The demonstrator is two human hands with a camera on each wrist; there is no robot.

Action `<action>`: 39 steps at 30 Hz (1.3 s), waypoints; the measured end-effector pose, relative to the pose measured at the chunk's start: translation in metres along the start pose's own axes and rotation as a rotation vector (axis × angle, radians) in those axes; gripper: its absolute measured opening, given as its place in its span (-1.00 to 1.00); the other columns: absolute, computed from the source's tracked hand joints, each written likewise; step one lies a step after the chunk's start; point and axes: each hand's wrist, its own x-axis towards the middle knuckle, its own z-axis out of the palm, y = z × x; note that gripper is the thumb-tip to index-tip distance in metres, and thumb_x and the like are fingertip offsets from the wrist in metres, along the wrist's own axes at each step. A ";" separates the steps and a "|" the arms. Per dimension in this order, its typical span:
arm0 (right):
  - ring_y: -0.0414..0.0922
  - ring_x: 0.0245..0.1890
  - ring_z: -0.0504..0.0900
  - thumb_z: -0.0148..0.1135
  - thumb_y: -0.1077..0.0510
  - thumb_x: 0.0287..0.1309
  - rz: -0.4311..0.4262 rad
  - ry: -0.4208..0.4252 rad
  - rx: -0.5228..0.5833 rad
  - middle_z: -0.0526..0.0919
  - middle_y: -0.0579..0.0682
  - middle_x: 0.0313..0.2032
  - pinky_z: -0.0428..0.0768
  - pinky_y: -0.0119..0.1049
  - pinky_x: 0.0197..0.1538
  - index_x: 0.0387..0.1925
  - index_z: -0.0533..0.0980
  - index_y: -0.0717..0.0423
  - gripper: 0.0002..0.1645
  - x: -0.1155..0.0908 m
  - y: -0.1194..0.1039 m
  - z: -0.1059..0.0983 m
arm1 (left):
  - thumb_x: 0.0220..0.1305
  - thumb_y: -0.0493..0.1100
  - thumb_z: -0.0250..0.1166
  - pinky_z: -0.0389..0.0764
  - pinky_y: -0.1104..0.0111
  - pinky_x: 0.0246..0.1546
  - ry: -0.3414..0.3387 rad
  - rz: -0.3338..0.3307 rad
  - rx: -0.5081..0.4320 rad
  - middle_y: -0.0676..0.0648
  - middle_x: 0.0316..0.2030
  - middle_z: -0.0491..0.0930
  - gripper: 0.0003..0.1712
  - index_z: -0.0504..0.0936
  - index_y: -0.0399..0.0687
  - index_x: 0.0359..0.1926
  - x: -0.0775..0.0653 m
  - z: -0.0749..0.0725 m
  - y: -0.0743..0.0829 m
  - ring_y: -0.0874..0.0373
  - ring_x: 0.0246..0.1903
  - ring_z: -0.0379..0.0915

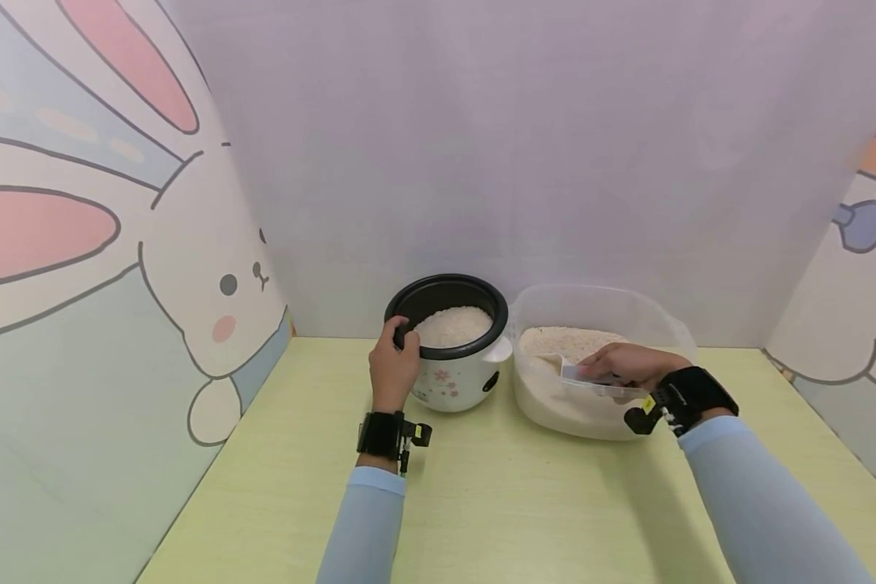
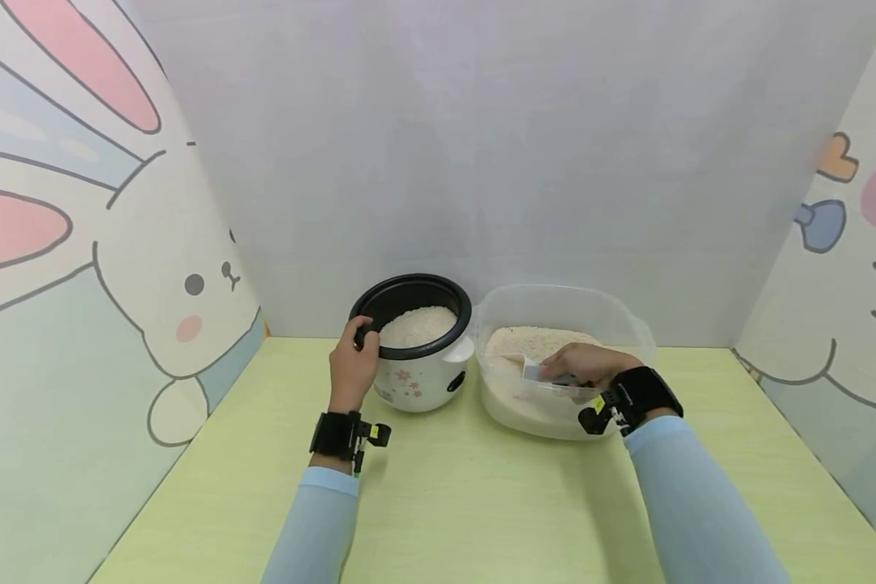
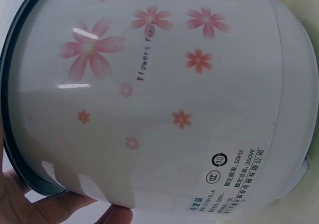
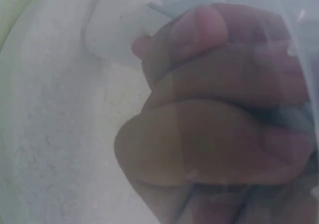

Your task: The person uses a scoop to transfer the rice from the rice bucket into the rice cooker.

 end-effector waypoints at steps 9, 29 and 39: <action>-0.31 -0.64 0.28 -0.13 0.14 0.58 -0.039 0.033 0.044 0.52 -0.08 -0.43 0.32 -0.42 -0.48 0.31 0.26 0.56 -0.45 0.000 0.002 -0.005 | 0.44 -0.06 0.08 0.32 0.22 -0.40 -0.001 -0.016 0.007 -0.21 -0.17 0.63 -0.58 0.58 0.02 0.24 0.001 0.000 -0.001 0.00 -0.47 0.33; -0.20 -0.62 0.03 -0.40 0.16 0.66 -0.296 -0.193 0.446 0.47 -0.12 -0.46 0.05 -0.31 -0.48 0.21 0.25 0.36 -0.60 -0.001 0.012 -0.017 | 0.44 -0.03 0.05 0.29 0.21 -0.43 -0.010 -0.004 -0.017 -0.19 -0.35 0.54 -0.55 0.57 0.01 0.26 0.001 0.001 -0.004 0.04 -0.55 0.22; -0.16 -0.56 -0.05 -0.60 0.14 0.66 -0.445 -0.349 0.669 0.51 -0.10 -0.38 0.02 -0.31 -0.42 0.28 0.38 0.23 -0.41 -0.001 0.017 -0.022 | 0.42 -0.02 0.06 0.29 0.23 -0.46 -0.003 -0.003 -0.009 -0.16 -0.40 0.51 -0.54 0.58 0.01 0.25 0.003 0.002 -0.006 0.05 -0.57 0.22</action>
